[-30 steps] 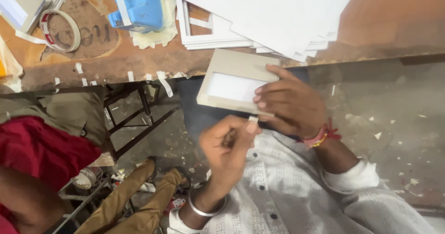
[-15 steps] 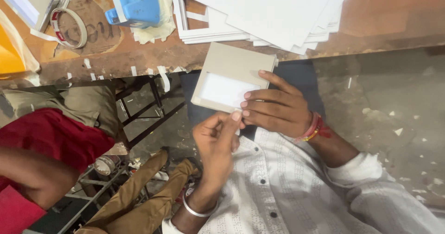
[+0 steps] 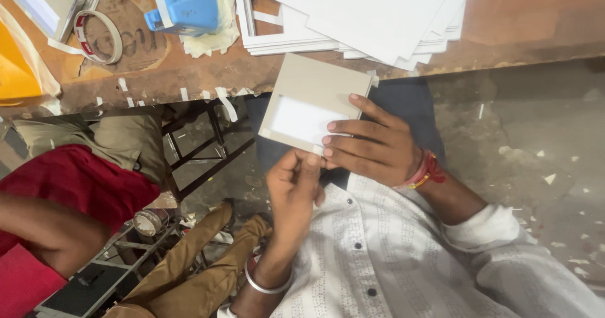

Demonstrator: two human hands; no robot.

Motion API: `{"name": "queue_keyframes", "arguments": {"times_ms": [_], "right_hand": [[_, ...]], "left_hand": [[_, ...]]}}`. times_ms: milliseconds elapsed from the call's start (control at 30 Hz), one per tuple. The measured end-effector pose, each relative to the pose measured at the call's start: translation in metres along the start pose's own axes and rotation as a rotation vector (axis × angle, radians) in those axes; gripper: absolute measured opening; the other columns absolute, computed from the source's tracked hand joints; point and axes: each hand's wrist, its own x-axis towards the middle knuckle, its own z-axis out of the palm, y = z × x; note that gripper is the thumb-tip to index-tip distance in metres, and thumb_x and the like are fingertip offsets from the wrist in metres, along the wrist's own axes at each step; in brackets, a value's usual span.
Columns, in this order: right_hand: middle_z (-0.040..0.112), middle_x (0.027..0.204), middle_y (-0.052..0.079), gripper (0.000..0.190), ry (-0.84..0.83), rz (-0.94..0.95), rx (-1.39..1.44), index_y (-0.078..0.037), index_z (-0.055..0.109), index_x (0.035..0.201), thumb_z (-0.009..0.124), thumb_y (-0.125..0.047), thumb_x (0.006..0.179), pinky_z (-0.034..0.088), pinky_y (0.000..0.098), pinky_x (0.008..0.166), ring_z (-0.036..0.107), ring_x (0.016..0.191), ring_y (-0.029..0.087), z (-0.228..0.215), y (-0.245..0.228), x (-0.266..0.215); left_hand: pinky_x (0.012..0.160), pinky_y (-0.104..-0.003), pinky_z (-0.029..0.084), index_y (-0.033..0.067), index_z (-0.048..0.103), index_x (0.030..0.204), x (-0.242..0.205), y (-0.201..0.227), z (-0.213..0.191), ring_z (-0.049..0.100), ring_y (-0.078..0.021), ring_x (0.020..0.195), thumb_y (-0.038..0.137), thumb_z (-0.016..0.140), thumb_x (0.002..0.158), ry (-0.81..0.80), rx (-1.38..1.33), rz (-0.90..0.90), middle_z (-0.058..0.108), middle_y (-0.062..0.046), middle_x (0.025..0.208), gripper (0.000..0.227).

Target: The person assembles small photo frames by hand, applying adhesive tape to the edges of frame pieces and pressing them together. The person handles frame parts and tape repeatedly, stacking completed units on the table.

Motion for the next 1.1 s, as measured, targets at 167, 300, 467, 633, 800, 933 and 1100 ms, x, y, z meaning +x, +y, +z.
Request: {"name": "queue_keyframes", "arguments": {"times_ms": [167,300,467,633,800,933,1100], "right_hand": [[0.075,0.107,0.001,0.020,-0.004,0.010,-0.011,-0.011,0.074,0.106,0.082,-0.022,0.092,0.046,0.0567,0.114,0.071,0.113,0.023,0.002,-0.001,-0.001],[0.075,0.106,0.002,0.021,-0.018,0.012,-0.023,-0.010,0.076,0.105,0.082,-0.022,0.090,0.046,0.0570,0.115,0.071,0.112,0.023,0.001,-0.002,0.000],[0.075,0.104,0.004,0.025,0.025,0.047,0.006,-0.008,0.074,0.105,0.081,-0.026,0.089,0.050,0.0560,0.111,0.072,0.109,0.024,0.000,-0.006,0.010],[0.074,0.101,0.007,0.028,0.066,0.002,0.065,-0.006,0.074,0.105,0.081,-0.027,0.090,0.057,0.0521,0.105,0.074,0.104,0.025,-0.004,-0.012,0.022],[0.075,0.102,0.007,0.029,0.129,0.044,0.064,-0.005,0.072,0.105,0.079,-0.029,0.090,0.059,0.0515,0.103,0.074,0.103,0.025,0.001,-0.013,0.021],[0.075,0.103,0.008,0.018,0.174,0.106,0.099,-0.005,0.070,0.105,0.075,-0.021,0.096,0.062,0.0502,0.102,0.076,0.102,0.026,0.006,-0.018,0.019],[0.075,0.103,0.009,0.021,0.153,0.192,0.211,-0.005,0.070,0.106,0.075,-0.022,0.096,0.059,0.0496,0.101,0.076,0.103,0.025,0.002,-0.021,0.022]], "left_hand": [[0.043,-0.021,0.042,-0.0003,0.062,0.103,0.002,-0.004,-0.001,0.043,-0.0008,0.050,0.022,0.057,0.109,-0.086,-0.056,0.004,0.056,0.002,0.075,0.024],[0.043,-0.020,0.041,0.0006,0.060,0.106,-0.001,-0.013,-0.001,0.045,-0.0017,0.052,0.023,0.054,0.109,-0.069,-0.013,0.039,0.054,0.002,0.079,0.023],[0.041,-0.025,0.047,-0.0030,0.060,0.109,0.010,-0.033,-0.011,0.044,-0.0050,0.047,0.012,0.058,0.102,-0.127,-0.230,-0.132,0.059,-0.004,0.077,0.016],[0.051,-0.032,0.056,-0.0052,0.057,0.111,0.020,-0.053,-0.009,0.057,-0.0120,0.065,0.005,0.063,0.097,-0.045,-0.307,-0.052,0.063,-0.010,0.087,0.018],[0.059,-0.032,0.057,-0.0054,0.060,0.110,0.011,-0.050,-0.014,0.066,-0.0172,0.073,0.032,0.060,0.106,-0.047,-0.523,0.211,0.069,-0.013,0.093,0.038],[0.069,-0.025,0.054,-0.0050,0.064,0.115,0.008,-0.050,-0.014,0.064,-0.0099,0.083,0.023,0.076,0.099,0.018,-0.235,0.369,0.070,-0.007,0.101,0.034],[0.057,-0.018,0.040,-0.0026,0.077,0.087,0.031,-0.048,-0.009,0.058,-0.0048,0.061,-0.002,0.083,0.089,0.269,0.277,0.574,0.074,-0.006,0.073,0.006]]}}
